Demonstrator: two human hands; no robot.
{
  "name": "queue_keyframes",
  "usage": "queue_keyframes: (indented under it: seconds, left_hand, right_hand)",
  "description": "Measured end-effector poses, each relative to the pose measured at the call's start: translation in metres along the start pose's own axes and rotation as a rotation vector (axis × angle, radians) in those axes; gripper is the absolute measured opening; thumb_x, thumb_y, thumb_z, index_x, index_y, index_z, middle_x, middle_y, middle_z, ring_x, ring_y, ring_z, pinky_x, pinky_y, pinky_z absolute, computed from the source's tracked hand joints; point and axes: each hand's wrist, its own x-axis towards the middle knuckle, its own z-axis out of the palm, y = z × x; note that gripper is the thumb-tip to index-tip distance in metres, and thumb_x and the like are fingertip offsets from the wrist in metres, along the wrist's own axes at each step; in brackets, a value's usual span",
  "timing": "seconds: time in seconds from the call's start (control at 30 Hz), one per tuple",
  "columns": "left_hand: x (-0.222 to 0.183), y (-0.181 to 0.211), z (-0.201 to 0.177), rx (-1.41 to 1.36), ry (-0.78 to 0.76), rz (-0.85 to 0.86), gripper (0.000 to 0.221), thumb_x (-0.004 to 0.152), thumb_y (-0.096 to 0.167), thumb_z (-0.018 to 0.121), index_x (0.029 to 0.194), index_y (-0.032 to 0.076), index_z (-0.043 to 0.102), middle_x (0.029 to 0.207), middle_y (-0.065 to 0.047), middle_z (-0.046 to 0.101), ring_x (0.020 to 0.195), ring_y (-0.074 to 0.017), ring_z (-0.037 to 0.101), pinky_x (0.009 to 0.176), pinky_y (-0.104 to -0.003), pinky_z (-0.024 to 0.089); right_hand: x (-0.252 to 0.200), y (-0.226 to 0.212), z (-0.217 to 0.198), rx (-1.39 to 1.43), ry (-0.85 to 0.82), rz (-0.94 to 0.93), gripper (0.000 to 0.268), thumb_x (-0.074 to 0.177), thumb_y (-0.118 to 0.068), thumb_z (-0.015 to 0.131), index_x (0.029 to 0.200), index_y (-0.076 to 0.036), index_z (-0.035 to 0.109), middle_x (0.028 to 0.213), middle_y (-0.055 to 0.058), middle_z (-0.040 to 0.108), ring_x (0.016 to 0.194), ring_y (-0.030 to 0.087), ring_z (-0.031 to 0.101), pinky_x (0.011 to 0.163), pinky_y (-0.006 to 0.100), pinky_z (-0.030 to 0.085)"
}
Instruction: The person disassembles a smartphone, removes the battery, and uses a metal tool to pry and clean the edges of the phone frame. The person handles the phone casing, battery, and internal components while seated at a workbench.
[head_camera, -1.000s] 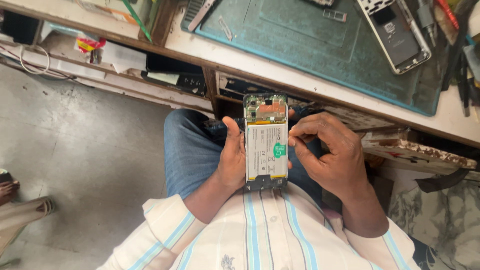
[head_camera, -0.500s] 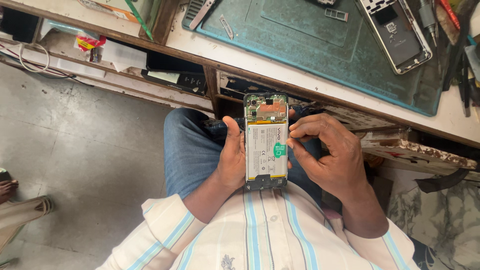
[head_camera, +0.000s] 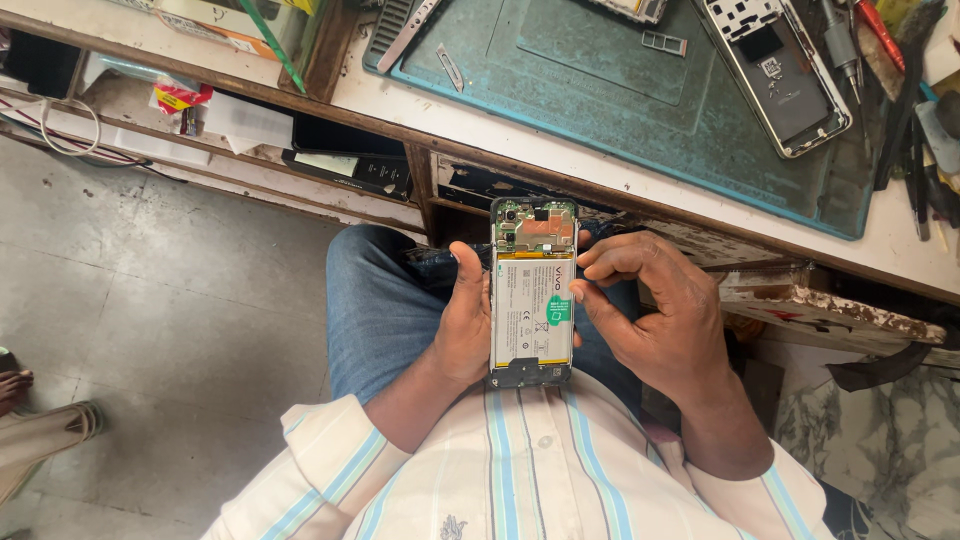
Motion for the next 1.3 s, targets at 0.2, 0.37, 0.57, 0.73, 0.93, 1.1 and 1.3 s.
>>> queue_keyframes:
  seconds: [0.2,0.37,0.57,0.73,0.93,1.1,1.3]
  left_hand:
    - [-0.002,-0.003,-0.005,0.004,0.057,-0.027,0.094,0.095,0.077,0.01,0.163,0.014,0.026,0.162,-0.016,0.04,0.129,-0.0294,0.062,0.096,-0.05,0.063]
    - [-0.007,-0.008,-0.014,-0.005,0.002,-0.049,0.101,0.098,0.079,0.008,0.161,0.006,0.037,0.131,-0.02,0.063,0.106,-0.0331,0.073,0.089,-0.044,0.065]
    - [-0.009,-0.013,-0.017,0.121,0.032,-0.089,0.105,0.095,0.082,0.012,0.155,0.002,0.043,0.125,-0.02,0.065,0.106,-0.0328,0.072,0.09,-0.045,0.064]
    - [-0.01,-0.011,-0.013,0.307,0.039,-0.187,0.111,0.085,0.086,0.013,0.152,0.002,0.041,0.127,-0.02,0.063,0.114,-0.0297,0.068,0.096,-0.045,0.061]
    - [-0.01,-0.01,-0.006,0.339,0.043,-0.212,0.115,0.083,0.089,0.018,0.15,-0.002,0.04,0.127,-0.022,0.06,0.116,-0.0291,0.067,0.098,-0.045,0.059]
    - [-0.009,-0.006,0.001,0.491,0.071,-0.248,0.118,0.077,0.091,0.019,0.151,0.0,0.037,0.128,-0.021,0.059,0.115,-0.0279,0.067,0.096,-0.044,0.061]
    - [-0.014,0.0,0.008,0.598,0.073,-0.264,0.119,0.077,0.091,0.013,0.15,0.0,0.035,0.128,-0.021,0.058,0.116,-0.0285,0.066,0.097,-0.045,0.059]
  right_hand:
    - [0.0,0.0,-0.001,0.009,-0.01,-0.005,0.019,0.085,-0.005,0.081,0.095,-0.007,0.064,0.103,0.008,0.074,0.098,0.018,0.073,0.079,0.031,0.06]
    - [0.001,-0.001,0.0,0.009,-0.018,-0.016,0.018,0.085,-0.004,0.08,0.094,-0.008,0.064,0.102,0.008,0.074,0.098,0.018,0.074,0.078,0.03,0.06]
    - [0.005,-0.003,0.001,-0.029,0.013,-0.008,0.015,0.085,-0.005,0.081,0.091,-0.006,0.066,0.096,0.007,0.074,0.091,0.017,0.073,0.074,0.031,0.059]
    - [0.009,-0.004,0.002,-0.078,-0.002,0.053,0.015,0.083,-0.009,0.085,0.088,-0.005,0.071,0.084,0.006,0.071,0.073,0.014,0.07,0.061,0.028,0.055]
    - [0.011,-0.002,0.002,-0.056,-0.027,-0.012,0.013,0.085,-0.011,0.083,0.091,-0.006,0.072,0.088,0.006,0.073,0.076,0.013,0.071,0.061,0.027,0.056]
    - [0.011,0.0,0.0,-0.066,-0.041,-0.012,0.015,0.084,-0.012,0.084,0.095,-0.007,0.075,0.088,0.006,0.074,0.077,0.013,0.072,0.061,0.027,0.057]
    - [0.01,-0.001,-0.002,-0.078,-0.047,-0.042,0.016,0.084,-0.011,0.084,0.097,-0.007,0.077,0.089,0.006,0.074,0.078,0.014,0.072,0.061,0.028,0.056]
